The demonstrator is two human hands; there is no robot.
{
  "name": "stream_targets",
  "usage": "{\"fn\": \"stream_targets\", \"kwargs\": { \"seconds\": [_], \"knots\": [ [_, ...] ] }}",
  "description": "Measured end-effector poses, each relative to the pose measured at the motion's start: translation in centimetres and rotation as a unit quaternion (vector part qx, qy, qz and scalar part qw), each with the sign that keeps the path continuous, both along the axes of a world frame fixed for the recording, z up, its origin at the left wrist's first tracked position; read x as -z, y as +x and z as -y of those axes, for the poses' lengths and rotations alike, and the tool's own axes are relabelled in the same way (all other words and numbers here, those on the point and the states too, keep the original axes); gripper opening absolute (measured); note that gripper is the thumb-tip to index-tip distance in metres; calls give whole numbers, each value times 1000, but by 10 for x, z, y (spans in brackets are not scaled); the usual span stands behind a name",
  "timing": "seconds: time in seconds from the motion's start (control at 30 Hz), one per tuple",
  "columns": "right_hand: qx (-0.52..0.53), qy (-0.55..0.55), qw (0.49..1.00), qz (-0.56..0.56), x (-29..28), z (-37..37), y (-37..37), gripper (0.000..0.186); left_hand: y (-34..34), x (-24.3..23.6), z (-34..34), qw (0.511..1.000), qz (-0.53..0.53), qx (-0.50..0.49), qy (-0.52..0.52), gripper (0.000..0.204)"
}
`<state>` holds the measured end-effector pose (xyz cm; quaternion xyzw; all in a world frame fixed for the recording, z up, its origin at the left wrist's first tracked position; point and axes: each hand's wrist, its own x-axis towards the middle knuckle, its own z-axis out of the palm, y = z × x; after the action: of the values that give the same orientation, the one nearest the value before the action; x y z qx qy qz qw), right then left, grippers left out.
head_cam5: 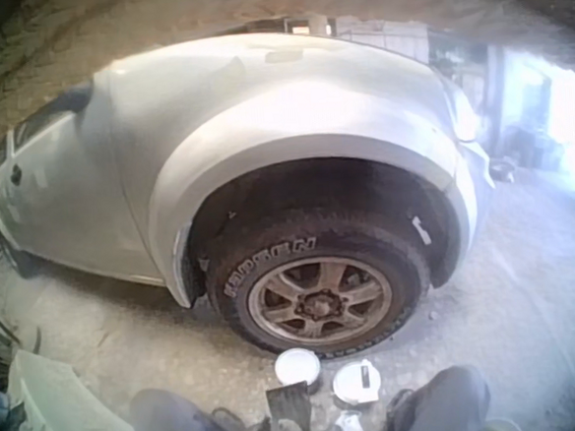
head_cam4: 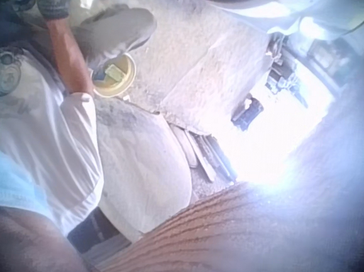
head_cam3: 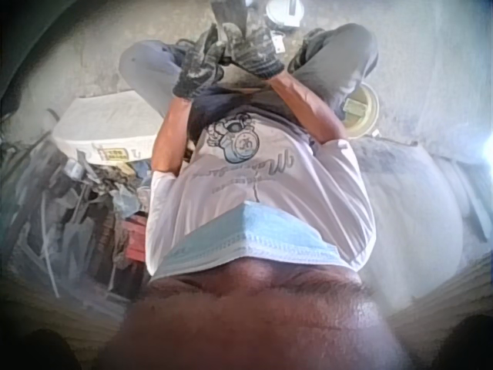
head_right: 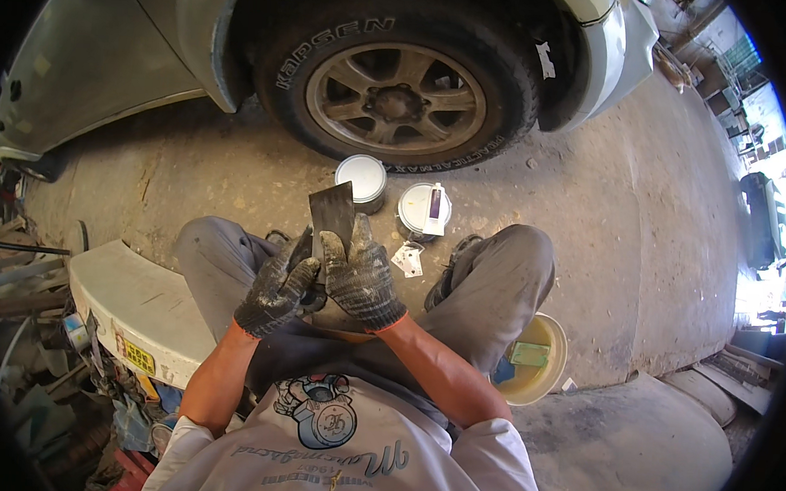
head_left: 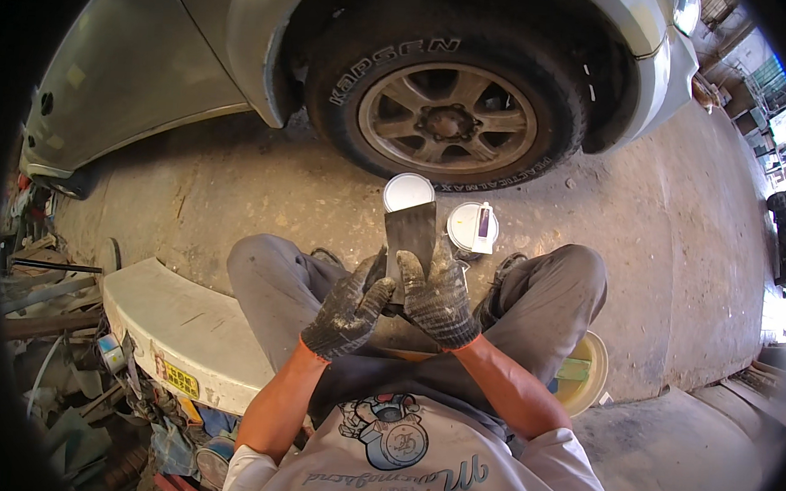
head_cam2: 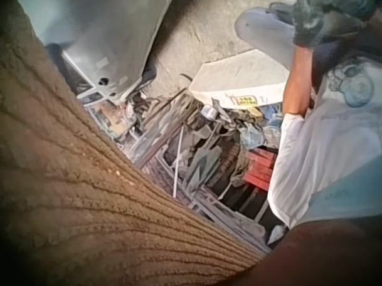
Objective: The person sits on the floor next to a silver car and applies a white body filler to a metal panel using a putty knife. They scoop filler from a container, spread it onto the panel, and smooth the surface repeatedly.
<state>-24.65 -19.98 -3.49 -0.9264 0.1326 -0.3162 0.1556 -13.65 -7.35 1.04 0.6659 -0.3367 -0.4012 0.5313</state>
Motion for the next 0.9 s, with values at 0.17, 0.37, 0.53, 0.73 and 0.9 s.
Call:
{"fn": "stream_targets", "kwargs": {
  "seconds": [0.17,0.37,0.53,0.73,0.9],
  "knots": [
    [-32,222,970,-90,-26,0,-1,46,5,5,-6,994,101,43,-15,42],
    [65,374,917,-119,-43,8,8,43,-2,4,-2,991,125,15,34,40],
    [93,40,994,-47,-22,10,13,43,-8,-6,7,999,14,-40,-18,39],
    [73,11,997,6,-10,6,10,42,-3,-6,2,998,30,-7,-50,39],
    [42,50,998,13,-22,1,9,39,2,-4,2,991,105,-5,-83,40]
  ]
}}
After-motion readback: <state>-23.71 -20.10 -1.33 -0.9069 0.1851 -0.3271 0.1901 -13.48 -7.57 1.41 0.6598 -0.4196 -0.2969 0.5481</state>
